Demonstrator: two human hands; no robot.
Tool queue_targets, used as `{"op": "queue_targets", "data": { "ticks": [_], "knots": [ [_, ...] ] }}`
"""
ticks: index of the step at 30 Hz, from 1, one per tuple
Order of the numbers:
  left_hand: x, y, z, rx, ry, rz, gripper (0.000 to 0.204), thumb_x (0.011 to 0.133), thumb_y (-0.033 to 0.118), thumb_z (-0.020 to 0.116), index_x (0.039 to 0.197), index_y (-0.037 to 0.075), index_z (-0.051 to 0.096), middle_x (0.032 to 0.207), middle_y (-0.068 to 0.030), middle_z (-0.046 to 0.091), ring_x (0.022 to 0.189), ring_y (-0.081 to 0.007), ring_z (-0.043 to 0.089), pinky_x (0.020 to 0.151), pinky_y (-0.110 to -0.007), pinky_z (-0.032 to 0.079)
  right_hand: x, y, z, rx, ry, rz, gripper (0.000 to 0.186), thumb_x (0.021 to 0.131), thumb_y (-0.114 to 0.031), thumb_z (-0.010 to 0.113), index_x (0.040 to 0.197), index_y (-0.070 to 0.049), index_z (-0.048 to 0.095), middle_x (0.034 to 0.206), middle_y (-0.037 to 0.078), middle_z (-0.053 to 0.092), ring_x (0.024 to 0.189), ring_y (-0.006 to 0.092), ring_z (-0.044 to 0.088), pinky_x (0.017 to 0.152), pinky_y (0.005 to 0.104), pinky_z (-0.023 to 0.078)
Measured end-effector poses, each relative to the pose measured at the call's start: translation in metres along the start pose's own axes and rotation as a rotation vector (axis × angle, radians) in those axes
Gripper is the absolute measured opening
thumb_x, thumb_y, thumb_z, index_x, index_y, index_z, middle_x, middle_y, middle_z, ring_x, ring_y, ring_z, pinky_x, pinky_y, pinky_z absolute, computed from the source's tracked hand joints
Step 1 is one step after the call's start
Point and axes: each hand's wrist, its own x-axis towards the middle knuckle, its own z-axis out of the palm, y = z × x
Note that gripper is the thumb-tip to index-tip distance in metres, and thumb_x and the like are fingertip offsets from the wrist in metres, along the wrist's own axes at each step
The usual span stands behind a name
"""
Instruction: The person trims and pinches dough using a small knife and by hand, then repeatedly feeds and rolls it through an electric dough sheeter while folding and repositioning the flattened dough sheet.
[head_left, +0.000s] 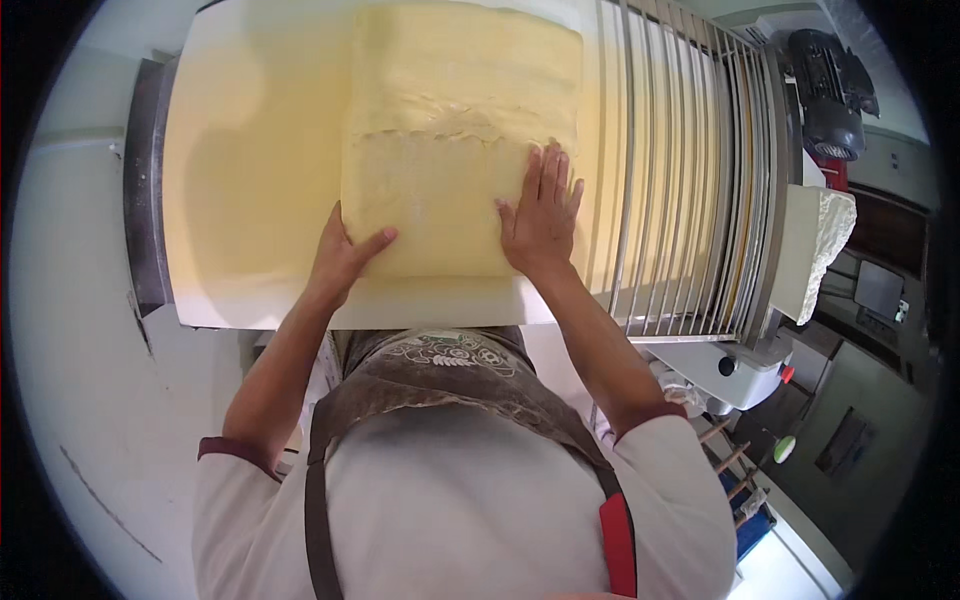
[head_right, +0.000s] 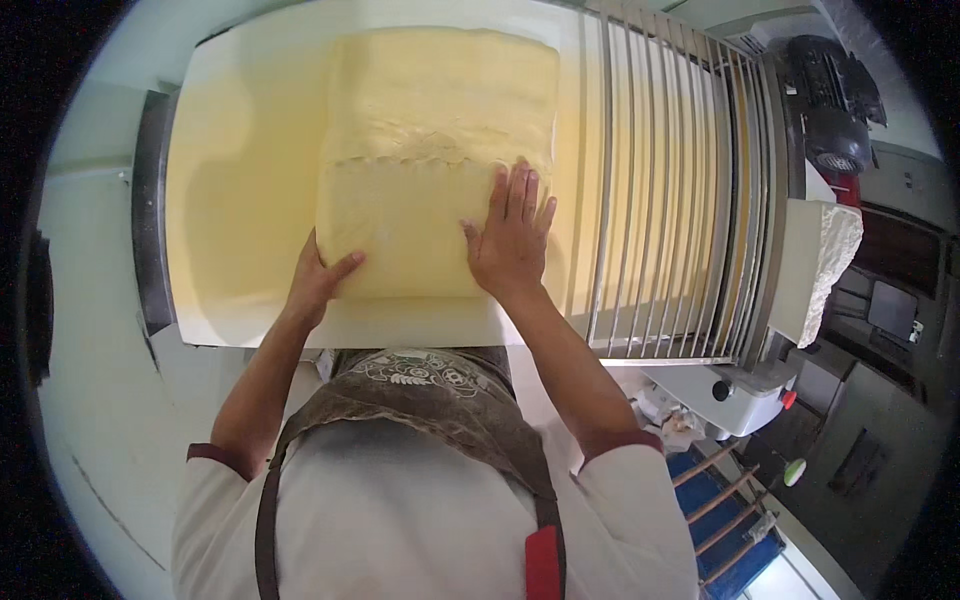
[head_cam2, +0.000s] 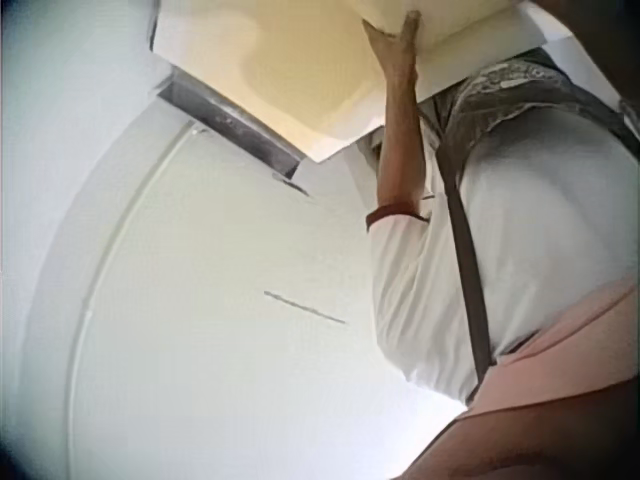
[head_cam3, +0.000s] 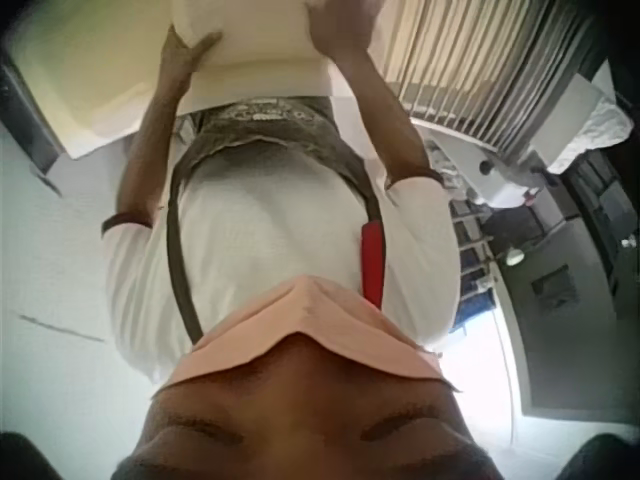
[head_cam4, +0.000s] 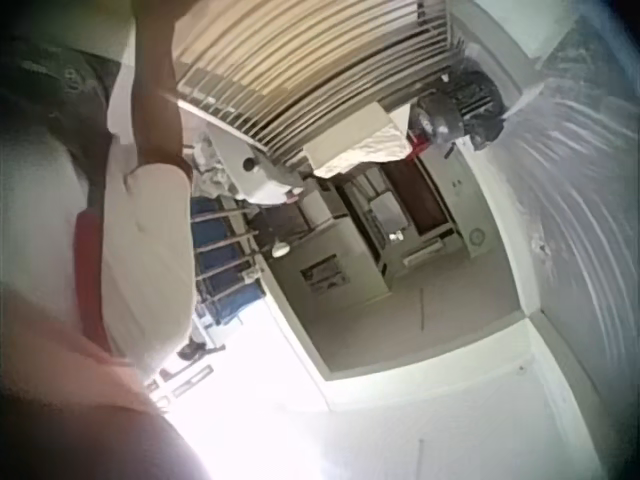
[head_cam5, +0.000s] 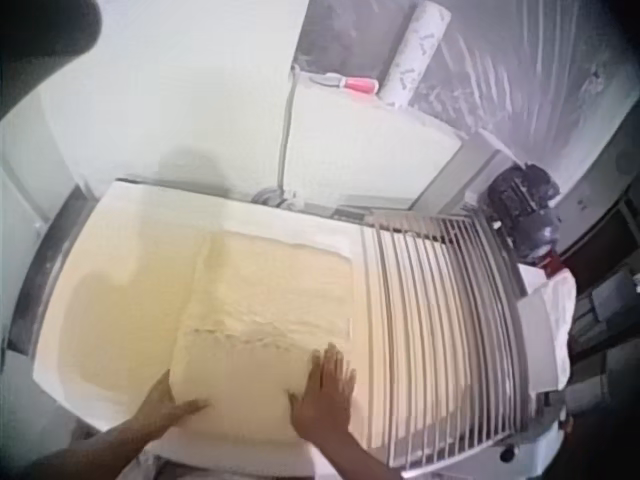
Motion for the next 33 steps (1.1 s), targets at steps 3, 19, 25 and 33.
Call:
{"op": "queue_targets", "data": {
  "ticks": [3, 19, 25, 33],
  "knots": [
    [0.008, -0.008, -0.008, -0.101, -0.044, -0.065, 0.062, 0.081, 0.016, 0.076, 0.129, -0.005, 0.042, 0.116, -0.0175, 0.059, 0.103, -0.0236, 0.062, 0.085, -0.035, 0.052, 0.001, -0.008, 0.013, -0.108, -0.013, -0.116, 0.082, 0.091, -0.036, 0.052, 0.149, 0.003, 0.009, 0.155, 0.028, 0.007, 0.144, 0.0429, 0.009, 0.111, 0.0631, 0.008],
    [0.005, -0.036, -0.031, -0.152, -0.094, -0.066, 0.059, 0.083, 0.019, 0.075, 0.127, -0.003, 0.043, 0.115, -0.0144, 0.059, 0.104, -0.0203, 0.058, 0.088, -0.033, 0.049, 0.021, -0.104, 0.053, -0.066, 0.046, -0.145, 0.083, 0.09, -0.043, 0.051, 0.147, 0.006, 0.017, 0.155, 0.026, 0.008, 0.145, 0.0419, 0.007, 0.112, 0.0632, 0.001],
    [0.0, -0.035, -0.041, 0.052, -0.117, 0.049, 0.061, 0.083, 0.018, 0.074, 0.13, -0.004, 0.041, 0.12, -0.0146, 0.056, 0.109, -0.0216, 0.056, 0.093, -0.033, 0.046, 0.021, -0.147, 0.05, -0.015, 0.007, -0.271, 0.079, 0.091, -0.038, 0.051, 0.148, 0.003, 0.015, 0.155, 0.027, 0.007, 0.145, 0.0428, 0.005, 0.112, 0.0626, 0.003],
    [0.11, 0.061, -0.005, 1.002, 0.149, 0.963, 0.072, 0.08, 0.019, 0.066, 0.139, -0.005, 0.033, 0.135, -0.0268, 0.046, 0.127, -0.0418, 0.042, 0.108, -0.045, 0.033, 0.127, -0.142, 0.012, 0.439, 0.159, -0.263, 0.072, 0.095, -0.039, 0.045, 0.148, 0.003, 0.018, 0.154, 0.027, 0.013, 0.144, 0.044, 0.008, 0.113, 0.06, 0.004]
  ]
}}
